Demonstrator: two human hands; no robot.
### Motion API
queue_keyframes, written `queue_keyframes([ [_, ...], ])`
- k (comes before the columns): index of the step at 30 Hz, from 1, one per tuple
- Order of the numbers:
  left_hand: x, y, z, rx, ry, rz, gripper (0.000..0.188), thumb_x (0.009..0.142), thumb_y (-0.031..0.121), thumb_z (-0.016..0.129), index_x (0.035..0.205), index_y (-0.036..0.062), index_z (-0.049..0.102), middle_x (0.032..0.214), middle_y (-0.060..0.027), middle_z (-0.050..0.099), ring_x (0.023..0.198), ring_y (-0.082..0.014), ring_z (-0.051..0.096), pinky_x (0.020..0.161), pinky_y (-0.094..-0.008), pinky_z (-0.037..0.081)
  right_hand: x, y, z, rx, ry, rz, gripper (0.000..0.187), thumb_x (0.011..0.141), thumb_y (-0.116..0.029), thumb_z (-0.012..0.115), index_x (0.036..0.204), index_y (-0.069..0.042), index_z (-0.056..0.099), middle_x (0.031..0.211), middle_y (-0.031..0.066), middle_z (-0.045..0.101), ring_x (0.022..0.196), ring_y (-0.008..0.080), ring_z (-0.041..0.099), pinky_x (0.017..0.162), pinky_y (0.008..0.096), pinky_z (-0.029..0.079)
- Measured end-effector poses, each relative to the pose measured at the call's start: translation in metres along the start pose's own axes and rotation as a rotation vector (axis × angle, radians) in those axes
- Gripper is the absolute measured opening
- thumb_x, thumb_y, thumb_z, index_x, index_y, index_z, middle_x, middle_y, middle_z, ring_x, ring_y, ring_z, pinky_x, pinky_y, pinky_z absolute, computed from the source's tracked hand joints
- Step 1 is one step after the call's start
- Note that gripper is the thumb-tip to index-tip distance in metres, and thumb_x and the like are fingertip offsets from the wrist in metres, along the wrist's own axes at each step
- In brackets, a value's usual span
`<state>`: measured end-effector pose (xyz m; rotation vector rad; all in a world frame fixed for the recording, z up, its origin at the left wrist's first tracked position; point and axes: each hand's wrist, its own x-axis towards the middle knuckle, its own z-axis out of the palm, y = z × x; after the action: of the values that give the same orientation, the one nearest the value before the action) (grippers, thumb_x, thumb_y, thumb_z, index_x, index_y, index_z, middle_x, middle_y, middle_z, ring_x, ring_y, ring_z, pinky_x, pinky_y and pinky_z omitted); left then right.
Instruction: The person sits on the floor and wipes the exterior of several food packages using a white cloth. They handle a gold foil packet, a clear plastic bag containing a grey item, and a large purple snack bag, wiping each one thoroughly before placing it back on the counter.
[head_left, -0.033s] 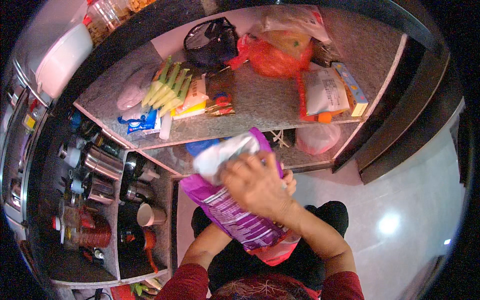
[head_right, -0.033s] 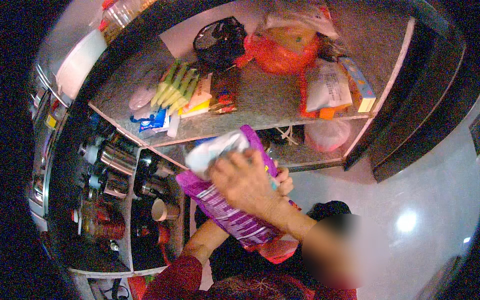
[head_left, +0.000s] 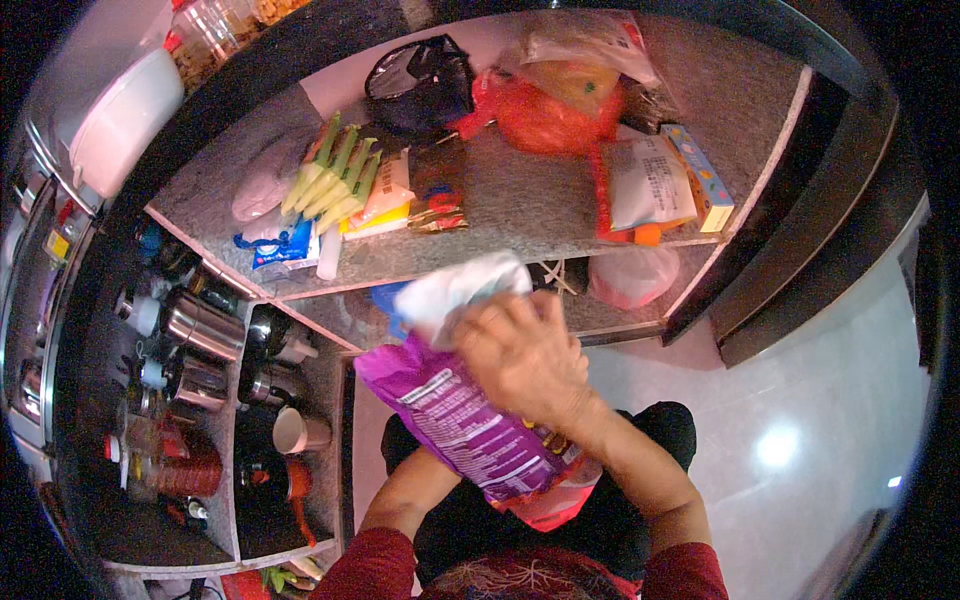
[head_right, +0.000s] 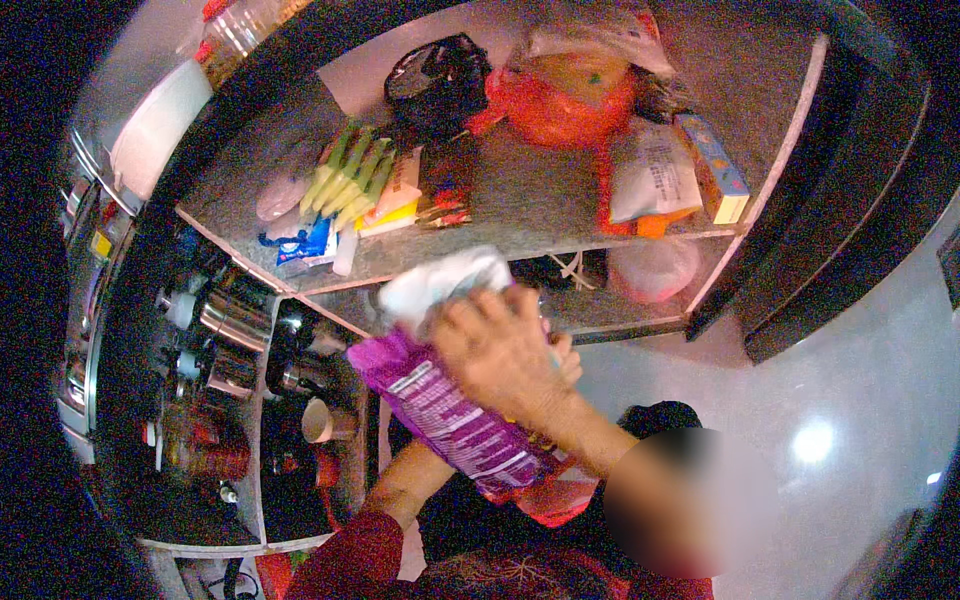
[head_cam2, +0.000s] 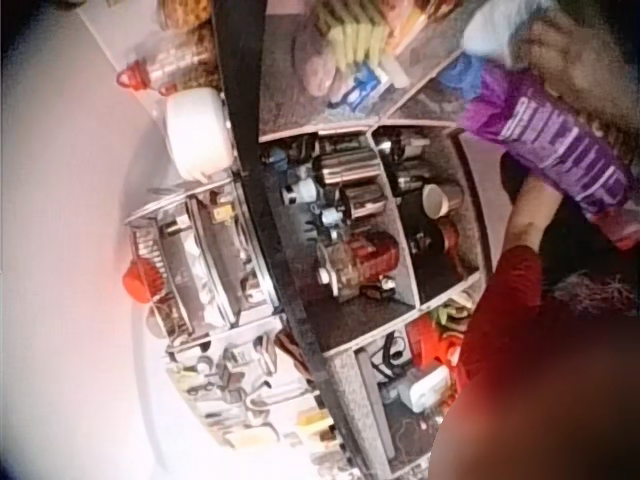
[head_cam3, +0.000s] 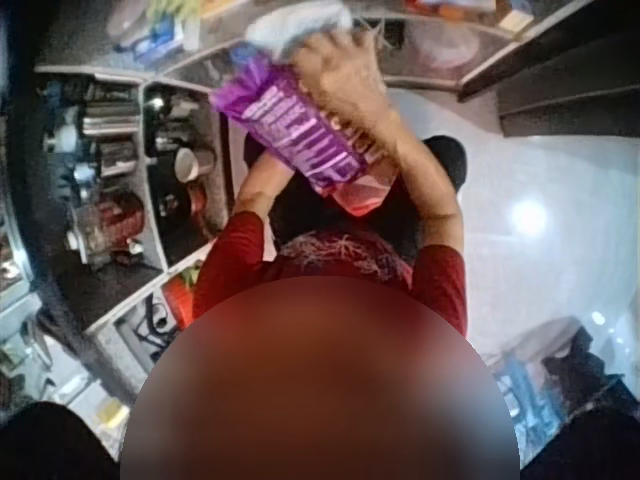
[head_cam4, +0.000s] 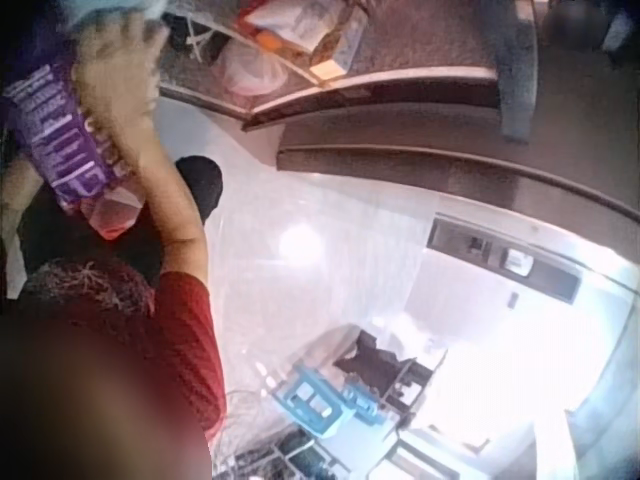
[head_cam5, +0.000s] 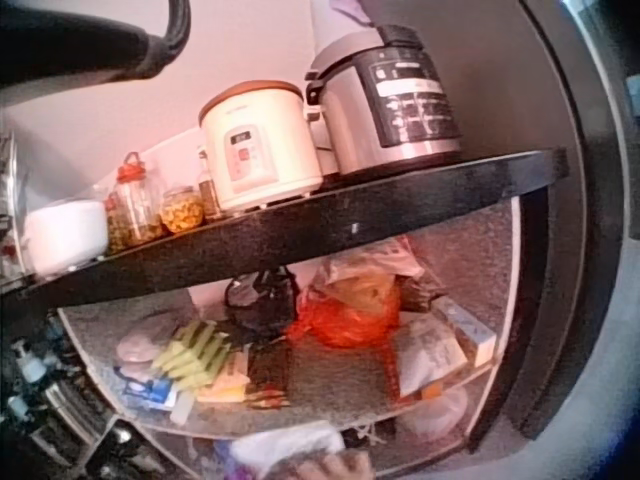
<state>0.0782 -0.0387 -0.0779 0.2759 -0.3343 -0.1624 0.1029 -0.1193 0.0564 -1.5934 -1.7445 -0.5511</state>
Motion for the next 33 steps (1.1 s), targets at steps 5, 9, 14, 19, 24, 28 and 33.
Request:
queue_keyframes([
  [5, -0.01, 0.021, 0.007, 0.002, 0.101, 0.224, 0.039, 0.09, 0.047, 0.035, 0.081, 0.0105, 0.047, 0.068, -0.0053, 0.042, 0.067, -0.0214, 0.04, 0.068, -0.0413, 0.042, -0.014, 0.023, 0.013, 0.023, 0.038, 0.213, 0.034, 0.072, -0.012, 0.058, 0.104, -0.003, 0.052, 0.102, 0.0116, 0.053, 0.092, 0.0283, 0.05, 0.074, 0.04, 0.04],
  [9, -0.014, 0.036, 0.016, -0.022, 0.116, 0.364, 0.039, 0.09, 0.048, 0.035, 0.081, 0.0122, 0.047, 0.07, -0.0039, 0.042, 0.071, -0.0208, 0.039, 0.069, -0.0414, 0.04, -0.024, 0.001, 0.01, 0.043, 0.039, 0.064, 0.035, 0.071, -0.016, 0.054, 0.104, -0.003, 0.053, 0.106, 0.0134, 0.053, 0.093, 0.0276, 0.05, 0.072, 0.0427, 0.04],
  [14, -0.016, 0.047, 0.027, -0.115, 0.234, 0.538, 0.038, 0.09, 0.05, 0.036, 0.082, 0.0142, 0.048, 0.071, -0.0023, 0.041, 0.075, -0.0199, 0.037, 0.07, -0.0415, 0.037, -0.042, -0.021, 0.004, 0.123, -0.047, -0.079, 0.038, 0.07, -0.019, 0.056, 0.106, -0.006, 0.053, 0.111, 0.0104, 0.051, 0.095, 0.0268, 0.049, 0.074, 0.0426, 0.039],
  [19, -0.03, 0.075, 0.036, 0.305, 0.198, 0.429, 0.038, 0.094, 0.042, 0.031, 0.074, 0.0132, 0.046, 0.064, 0.0002, 0.04, 0.06, -0.0154, 0.036, 0.061, -0.032, 0.033, -0.054, 0.001, 0.011, 0.131, -0.008, 0.343, 0.036, 0.073, -0.016, 0.061, 0.108, -0.008, 0.056, 0.107, 0.0101, 0.05, 0.097, 0.0298, 0.046, 0.082, 0.0415, 0.038],
  [24, -0.017, 0.073, 0.033, 0.181, -0.106, 0.349, 0.04, 0.096, 0.039, 0.026, 0.074, 0.0119, 0.046, 0.064, 0.0001, 0.038, 0.065, -0.013, 0.035, 0.066, -0.0311, 0.033, -0.083, 0.025, 0.039, 0.847, 0.139, 0.953, 0.035, 0.082, -0.022, 0.06, 0.114, -0.009, 0.055, 0.106, 0.0071, 0.055, 0.1, 0.0247, 0.049, 0.089, 0.037, 0.038],
  [28, -0.015, 0.073, 0.028, 0.159, -0.08, 0.302, 0.042, 0.096, 0.039, 0.023, 0.076, 0.0113, 0.047, 0.067, -0.0013, 0.039, 0.066, -0.015, 0.036, 0.072, -0.0357, 0.036, -0.083, 0.032, 0.043, 1.538, 0.27, 1.334, 0.031, 0.081, -0.013, 0.06, 0.112, -0.008, 0.055, 0.094, 0.0052, 0.062, 0.085, 0.016, 0.057, 0.077, 0.0325, 0.046],
  [33, -0.031, 0.072, -0.008, 0.078, -0.004, 0.264, 0.038, 0.094, 0.039, 0.032, 0.091, 0.0069, 0.053, 0.087, -0.0061, 0.051, 0.083, -0.0207, 0.046, 0.086, -0.0428, 0.037, -0.083, 0.031, 0.059, 1.702, 0.555, 1.501, 0.025, 0.079, 0.003, 0.055, 0.102, -0.006, 0.049, 0.09, 0.0119, 0.063, 0.073, 0.0202, 0.062, 0.058, 0.033, 0.054],
])
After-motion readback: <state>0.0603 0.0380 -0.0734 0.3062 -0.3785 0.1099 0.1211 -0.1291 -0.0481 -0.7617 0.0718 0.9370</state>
